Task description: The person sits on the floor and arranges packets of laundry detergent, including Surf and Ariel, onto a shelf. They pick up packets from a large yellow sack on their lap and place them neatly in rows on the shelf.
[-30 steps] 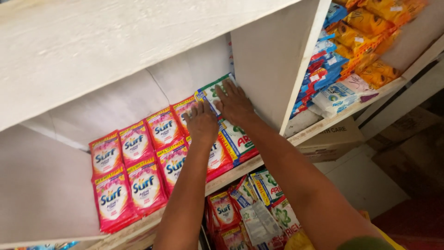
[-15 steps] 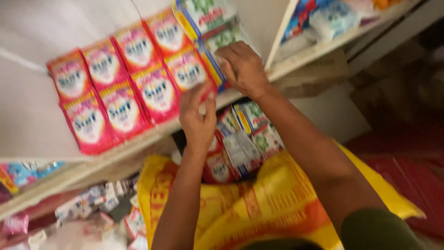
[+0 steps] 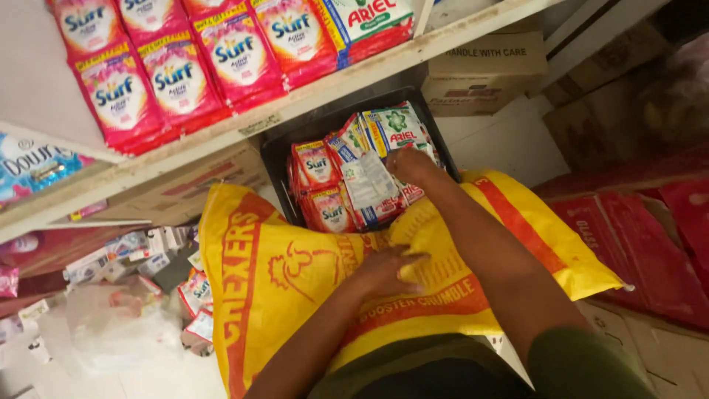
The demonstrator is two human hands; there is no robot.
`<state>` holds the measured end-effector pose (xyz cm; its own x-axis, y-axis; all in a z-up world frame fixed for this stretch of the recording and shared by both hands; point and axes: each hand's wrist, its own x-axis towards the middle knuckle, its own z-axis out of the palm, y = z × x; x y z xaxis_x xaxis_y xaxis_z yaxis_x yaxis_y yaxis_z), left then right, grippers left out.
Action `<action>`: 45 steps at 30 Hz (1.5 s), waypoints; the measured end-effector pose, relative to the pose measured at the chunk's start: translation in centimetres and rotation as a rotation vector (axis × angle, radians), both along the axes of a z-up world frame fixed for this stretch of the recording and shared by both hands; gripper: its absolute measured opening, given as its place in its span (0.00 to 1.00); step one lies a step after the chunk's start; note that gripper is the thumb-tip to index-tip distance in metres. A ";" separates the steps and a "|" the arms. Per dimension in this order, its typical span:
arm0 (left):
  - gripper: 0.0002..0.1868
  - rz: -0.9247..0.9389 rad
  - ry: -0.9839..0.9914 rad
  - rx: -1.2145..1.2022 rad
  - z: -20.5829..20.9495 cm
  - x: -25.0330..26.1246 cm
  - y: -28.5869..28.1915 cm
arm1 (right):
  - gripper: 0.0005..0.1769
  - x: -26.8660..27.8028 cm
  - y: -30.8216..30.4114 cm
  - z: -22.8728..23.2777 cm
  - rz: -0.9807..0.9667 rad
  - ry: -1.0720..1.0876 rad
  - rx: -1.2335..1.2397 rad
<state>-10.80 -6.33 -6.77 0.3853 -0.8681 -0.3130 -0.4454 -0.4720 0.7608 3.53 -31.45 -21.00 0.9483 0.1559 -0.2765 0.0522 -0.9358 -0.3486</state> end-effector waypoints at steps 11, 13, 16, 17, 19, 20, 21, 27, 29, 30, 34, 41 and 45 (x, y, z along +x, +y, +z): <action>0.29 0.040 0.251 -0.158 -1.3 0.8 2.4 | 0.18 -4.7 5.6 0.4 -0.448 0.148 -0.040; 0.26 0.119 0.258 -0.193 -0.6 2.6 3.3 | 0.18 -4.5 6.2 0.3 -0.514 0.144 -0.047; 0.25 0.527 0.678 -0.036 -2.2 5.5 5.2 | 0.20 -3.9 6.4 -1.3 -0.545 0.067 0.001; 0.22 0.623 0.525 -0.191 -4.9 6.6 6.1 | 0.15 -3.7 6.5 -1.9 -0.592 0.089 0.010; 0.19 0.708 0.355 -0.349 -9.1 8.3 7.5 | 0.14 -3.3 6.7 -2.8 -0.634 0.104 0.021; 0.19 0.802 0.395 -0.441 -10.8 8.8 7.9 | 0.13 -3.5 6.6 -3.3 -0.558 0.010 -0.025; 0.19 0.895 0.433 -0.532 -12.5 9.2 8.3 | 0.13 -3.6 6.6 -3.7 -0.481 -0.085 -0.070; 0.18 1.140 0.669 -0.391 -10.8 10.0 7.2 | 0.12 -2.9 6.9 -4.1 -0.484 -0.115 0.130; 0.20 1.170 0.697 -0.364 -9.3 10.4 6.5 | 0.12 -3.1 9.3 1.7 -0.497 -0.045 0.294; 0.21 1.196 0.718 -0.341 -8.4 10.8 6.1 | 0.12 -2.9 10.4 4.7 -0.509 0.017 0.459; 0.26 1.309 1.035 -0.344 -2.4 10.5 5.3 | 0.12 -7.3 16.0 11.7 -0.152 -0.259 0.441; 0.29 1.098 1.260 -0.969 0.9 10.3 8.4 | 0.12 -11.3 15.3 16.1 -0.111 -0.731 0.630; 0.27 1.001 1.215 -1.001 3.8 9.6 9.9 | 0.12 -8.7 11.3 19.0 -0.491 -0.640 0.841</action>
